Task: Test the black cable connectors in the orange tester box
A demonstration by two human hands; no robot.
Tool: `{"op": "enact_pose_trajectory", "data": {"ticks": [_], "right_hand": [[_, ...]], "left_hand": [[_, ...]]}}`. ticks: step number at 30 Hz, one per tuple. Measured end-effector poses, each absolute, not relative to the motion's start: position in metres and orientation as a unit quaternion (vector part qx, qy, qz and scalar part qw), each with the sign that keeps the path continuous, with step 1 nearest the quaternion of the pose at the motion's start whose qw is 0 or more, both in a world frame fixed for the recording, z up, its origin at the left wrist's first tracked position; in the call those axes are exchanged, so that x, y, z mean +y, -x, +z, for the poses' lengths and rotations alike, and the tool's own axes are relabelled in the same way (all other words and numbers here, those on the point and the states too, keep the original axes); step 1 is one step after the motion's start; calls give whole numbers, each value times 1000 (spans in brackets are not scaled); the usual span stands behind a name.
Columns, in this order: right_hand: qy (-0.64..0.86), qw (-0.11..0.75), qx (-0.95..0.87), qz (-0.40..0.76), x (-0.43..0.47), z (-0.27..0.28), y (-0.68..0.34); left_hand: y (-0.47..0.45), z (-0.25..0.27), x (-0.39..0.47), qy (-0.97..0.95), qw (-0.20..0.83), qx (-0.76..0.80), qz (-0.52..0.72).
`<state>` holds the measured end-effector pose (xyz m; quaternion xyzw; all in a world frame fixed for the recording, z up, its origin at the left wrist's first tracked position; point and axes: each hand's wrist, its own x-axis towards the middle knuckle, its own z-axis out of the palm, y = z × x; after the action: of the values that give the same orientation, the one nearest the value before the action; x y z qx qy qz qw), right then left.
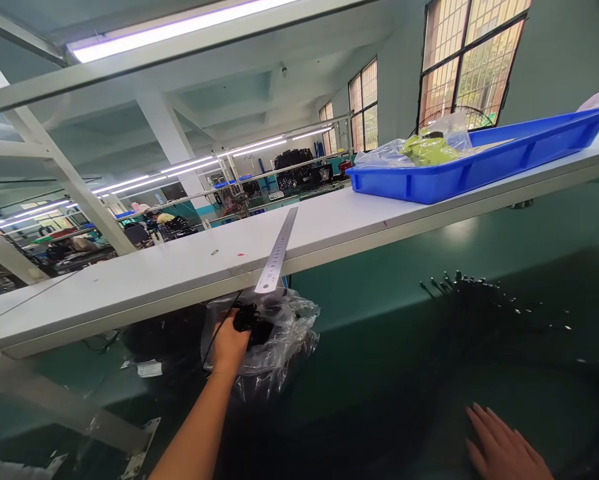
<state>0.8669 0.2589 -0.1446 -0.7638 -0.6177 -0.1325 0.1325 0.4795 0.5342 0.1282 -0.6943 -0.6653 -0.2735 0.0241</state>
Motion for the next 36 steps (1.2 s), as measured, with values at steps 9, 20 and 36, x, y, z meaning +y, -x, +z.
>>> {"op": "enact_pose_trajectory", "data": {"ticks": [9,20,36], "right_hand": [[792,137,-568,-177,267,-118,-854],[735,231,-604,-203,259,-65,-827],[696,257,-648,-172,60,-5,-988]], "left_hand": [[-504,147,527,714,-23,-656,-243],[-530,171,499,704,-33,-673,-223],[-806,181,383,737,-104,-631,-218]]}}
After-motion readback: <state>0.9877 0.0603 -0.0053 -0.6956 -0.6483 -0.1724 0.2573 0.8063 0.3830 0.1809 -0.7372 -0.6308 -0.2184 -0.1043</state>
